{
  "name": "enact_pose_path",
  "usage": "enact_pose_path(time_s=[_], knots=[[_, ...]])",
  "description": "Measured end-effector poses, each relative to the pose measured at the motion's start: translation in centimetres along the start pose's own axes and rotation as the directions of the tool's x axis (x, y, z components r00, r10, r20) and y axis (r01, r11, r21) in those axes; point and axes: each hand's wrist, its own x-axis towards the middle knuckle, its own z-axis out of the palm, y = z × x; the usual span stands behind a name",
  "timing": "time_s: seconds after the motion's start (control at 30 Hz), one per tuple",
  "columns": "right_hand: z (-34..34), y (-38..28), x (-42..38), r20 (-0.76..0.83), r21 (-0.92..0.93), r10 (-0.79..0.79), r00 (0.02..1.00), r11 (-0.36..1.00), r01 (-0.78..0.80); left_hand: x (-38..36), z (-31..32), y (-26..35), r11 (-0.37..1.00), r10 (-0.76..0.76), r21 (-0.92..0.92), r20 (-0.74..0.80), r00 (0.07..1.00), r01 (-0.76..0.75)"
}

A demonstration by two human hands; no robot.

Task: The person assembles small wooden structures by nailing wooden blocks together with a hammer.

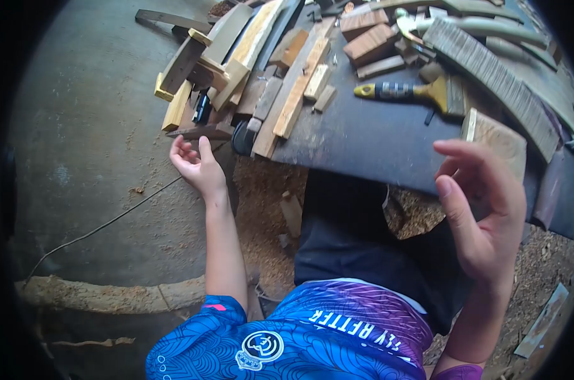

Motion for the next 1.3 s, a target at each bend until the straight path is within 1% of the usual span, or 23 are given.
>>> enact_pose_path(time_s=[0.03, 0.07, 0.1, 0.17, 0.3, 0.37, 0.4, 0.43, 0.5, 0.53, 0.57, 0.6, 0.73, 0.83, 0.9, 1.07, 1.1, 1.13, 1.17, 1.2, 1.23, 1.27, 1.3], knots=[[0.0, 0.1, 0.0, 0.0, -0.01, -0.018, 1.0, 1.0, 0.018, 0.2, -0.7, 0.6, 0.975, 0.177, 0.129, 0.041, 0.983, -0.181], [0.0, 0.1, -0.1, 0.005, -0.003, -0.01, 1.0, 1.0, 0.011, 1.2, -1.4, 1.5, 0.914, 0.292, 0.271, 0.077, 0.953, -0.302], [0.0, 0.1, -0.1, 0.011, 0.002, -0.007, 1.0, 1.0, 0.007, 2.7, -1.8, 1.7, 0.797, 0.466, 0.37, 0.126, 0.876, -0.477], [0.0, 0.2, 0.0, 0.01, 0.012, -0.013, 1.0, 1.0, 0.013, 5.6, -2.7, 3.6, 0.62, 0.552, 0.521, 0.241, 0.798, -0.586], [-0.2, 0.3, 0.1, 0.004, 0.005, -0.058, 0.998, 0.998, 0.058, 11.2, -2.8, 4.5, 0.557, 0.596, 0.487, 0.329, 0.732, -0.672], [-0.2, 0.3, 0.2, -0.012, 0.001, -0.075, 0.997, 0.997, 0.075, 12.8, -2.3, 4.8, 0.492, 0.57, 0.452, 0.479, 0.668, -0.744], [-0.2, 0.4, 0.1, -0.013, 0.002, -0.085, 0.996, 0.996, 0.085, 13.0, -1.8, 5.3, 0.46, 0.574, 0.436, 0.519, 0.634, -0.773], [-0.2, 0.4, 0.1, -0.012, 0.002, -0.094, 0.996, 0.996, 0.094, 13.3, -1.2, 5.4, 0.457, 0.579, 0.428, 0.522, 0.626, -0.779], [-0.4, 0.4, 0.1, -0.023, -0.013, -0.108, 0.994, 0.994, 0.107, 14.0, -0.3, 5.3, 0.406, 0.561, 0.383, 0.612, 0.557, -0.83], [-0.6, 0.1, 0.1, 0.02, 0.002, -0.07, 0.997, 0.998, 0.07, 14.2, 0.1, 5.5, 0.404, 0.562, 0.377, 0.617, 0.551, -0.834], [-0.8, 0.0, 0.0, 0.064, 0.016, -0.032, 0.997, 0.999, 0.031, 14.3, 0.4, 5.6, 0.449, 0.534, 0.381, 0.611, 0.585, -0.808], [-0.8, 0.0, 0.0, 0.059, 0.029, -0.027, 0.998, 0.999, 0.025, 14.4, 0.6, 5.6, 0.492, 0.504, 0.386, 0.605, 0.617, -0.78], [-1.0, 0.3, 0.1, 0.071, 0.026, -0.034, 0.997, 0.999, 0.032, 14.9, 0.8, 5.5, 0.475, 0.534, 0.378, 0.594, 0.602, -0.795], [-1.1, 0.4, 0.3, 0.078, -0.019, -0.092, 0.993, 0.995, 0.093, 14.8, 0.8, 5.6, 0.476, 0.519, 0.405, 0.588, 0.621, -0.781], [-1.0, 0.3, 0.2, 0.075, 0.002, -0.065, 0.995, 0.998, 0.065, 15.0, 0.8, 5.3, 0.436, 0.575, 0.393, 0.57, 0.586, -0.81], [-0.7, 0.5, 0.2, 0.04, -0.011, -0.08, 0.996, 0.997, 0.081, 14.9, 0.7, 4.8, 0.48, 0.577, 0.391, 0.533, 0.619, -0.785], [-0.7, 0.5, 0.3, 0.007, -0.021, -0.088, 0.996, 0.996, 0.088, 14.9, 0.8, 4.6, 0.5, 0.594, 0.365, 0.515, 0.618, -0.785], [-0.8, 0.0, 0.5, 0.02, -0.02, -0.092, 0.996, 0.995, 0.093, 15.7, 0.6, 3.4, 0.546, 0.571, 0.343, 0.516, 0.639, -0.764], [-0.6, 0.2, 0.4, 0.027, 0.004, -0.093, 0.995, 0.996, 0.093, 14.8, 0.5, 4.9, 0.624, 0.554, 0.282, 0.498, 0.668, -0.728], [-1.1, -0.2, 0.6, 0.06, -0.069, -0.167, 0.984, 0.983, 0.171, 14.7, 0.7, 4.9, 0.688, 0.557, 0.197, 0.472, 0.683, -0.698], [-0.9, 0.1, 0.5, 0.072, -0.041, -0.166, 0.984, 0.985, 0.169, 14.1, 1.0, 5.5, 0.723, 0.493, 0.245, 0.472, 0.731, -0.646], [-0.8, 0.2, 0.3, 0.065, -0.002, -0.148, 0.987, 0.989, 0.148, 15.5, 1.1, 3.1, 0.715, 0.534, 0.185, 0.477, 0.698, -0.674], [-1.0, 0.5, 0.2, 0.078, 0.036, -0.134, 0.988, 0.991, 0.131, 15.8, 1.3, 2.0, 0.728, 0.479, 0.239, 0.494, 0.726, -0.643]])
